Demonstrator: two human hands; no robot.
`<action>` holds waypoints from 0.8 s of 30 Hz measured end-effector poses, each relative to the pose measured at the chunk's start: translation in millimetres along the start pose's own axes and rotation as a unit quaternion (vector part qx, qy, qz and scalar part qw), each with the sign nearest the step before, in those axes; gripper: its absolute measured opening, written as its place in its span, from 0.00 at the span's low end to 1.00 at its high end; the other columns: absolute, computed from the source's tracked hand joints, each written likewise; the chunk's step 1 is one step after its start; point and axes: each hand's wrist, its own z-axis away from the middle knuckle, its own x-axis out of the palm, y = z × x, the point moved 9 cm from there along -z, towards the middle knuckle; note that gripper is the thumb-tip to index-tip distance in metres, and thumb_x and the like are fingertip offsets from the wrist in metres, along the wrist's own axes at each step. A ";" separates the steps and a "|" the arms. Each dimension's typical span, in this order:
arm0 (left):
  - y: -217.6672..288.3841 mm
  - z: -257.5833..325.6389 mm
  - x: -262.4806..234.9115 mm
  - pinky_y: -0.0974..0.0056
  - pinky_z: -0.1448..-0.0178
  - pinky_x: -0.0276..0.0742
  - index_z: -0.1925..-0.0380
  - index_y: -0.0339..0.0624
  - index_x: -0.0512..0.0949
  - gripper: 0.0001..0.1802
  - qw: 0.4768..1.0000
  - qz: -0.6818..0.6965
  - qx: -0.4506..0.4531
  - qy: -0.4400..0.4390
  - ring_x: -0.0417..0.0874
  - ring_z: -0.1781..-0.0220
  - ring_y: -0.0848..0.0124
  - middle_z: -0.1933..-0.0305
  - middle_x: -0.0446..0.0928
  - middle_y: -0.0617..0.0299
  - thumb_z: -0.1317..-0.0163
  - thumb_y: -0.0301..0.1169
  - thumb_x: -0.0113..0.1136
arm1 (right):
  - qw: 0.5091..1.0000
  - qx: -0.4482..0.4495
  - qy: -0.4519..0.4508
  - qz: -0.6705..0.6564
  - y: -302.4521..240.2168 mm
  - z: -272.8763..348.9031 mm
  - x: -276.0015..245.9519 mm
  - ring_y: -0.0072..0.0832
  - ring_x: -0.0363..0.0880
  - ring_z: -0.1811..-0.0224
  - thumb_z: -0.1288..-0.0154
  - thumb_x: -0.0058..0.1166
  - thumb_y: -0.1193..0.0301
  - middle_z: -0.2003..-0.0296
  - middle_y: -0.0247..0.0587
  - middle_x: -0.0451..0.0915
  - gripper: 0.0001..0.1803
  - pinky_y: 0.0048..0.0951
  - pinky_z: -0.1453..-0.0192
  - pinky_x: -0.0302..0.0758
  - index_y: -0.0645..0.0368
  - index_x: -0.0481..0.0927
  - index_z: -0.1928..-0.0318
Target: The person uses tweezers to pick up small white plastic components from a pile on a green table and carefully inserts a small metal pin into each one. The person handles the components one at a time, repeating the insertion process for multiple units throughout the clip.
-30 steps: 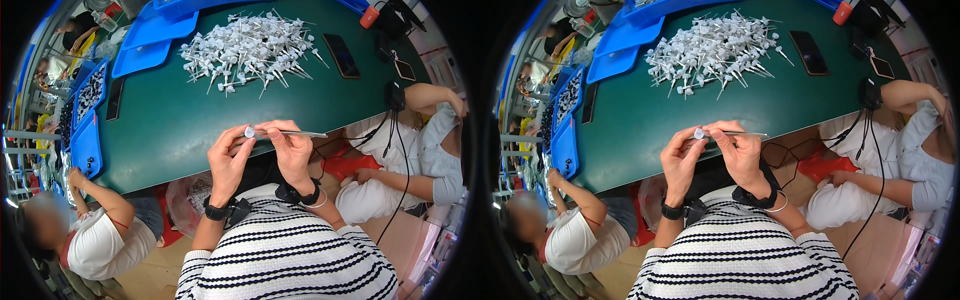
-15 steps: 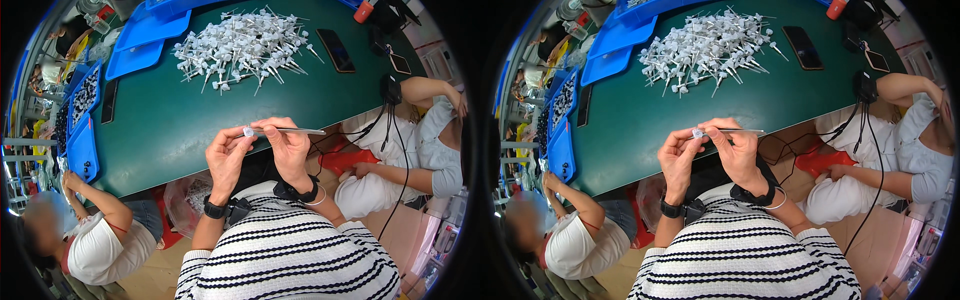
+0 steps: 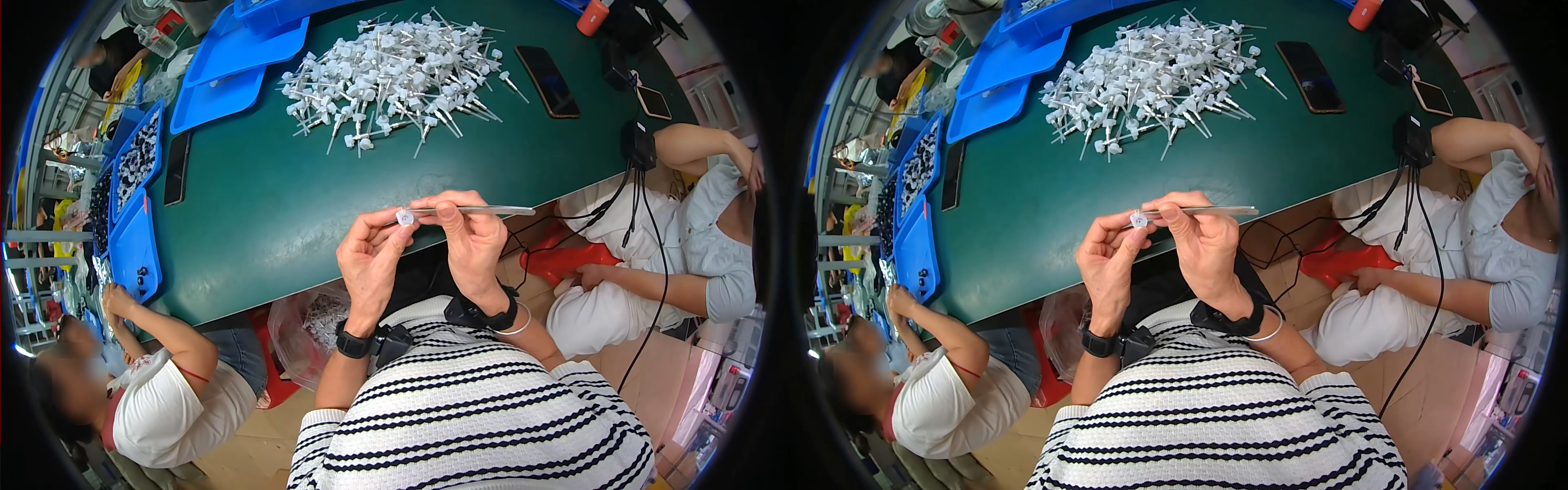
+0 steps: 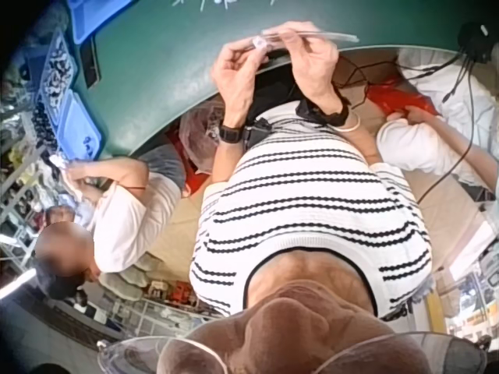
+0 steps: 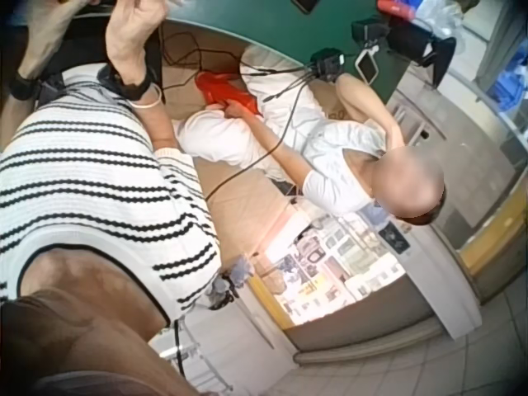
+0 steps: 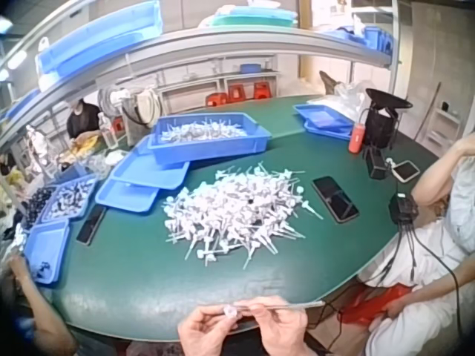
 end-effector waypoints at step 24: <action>1.3 2.6 1.5 0.69 0.45 0.81 0.54 0.29 0.75 0.14 0.998 -0.041 0.044 0.012 0.83 0.49 0.68 0.50 0.79 0.50 0.39 0.16 0.62 | 0.995 -0.052 -0.012 0.081 -5.0 0.0 0.3 0.21 0.82 0.71 0.32 0.56 0.74 0.65 0.39 0.85 0.07 0.21 0.67 0.76 0.67 0.83 0.62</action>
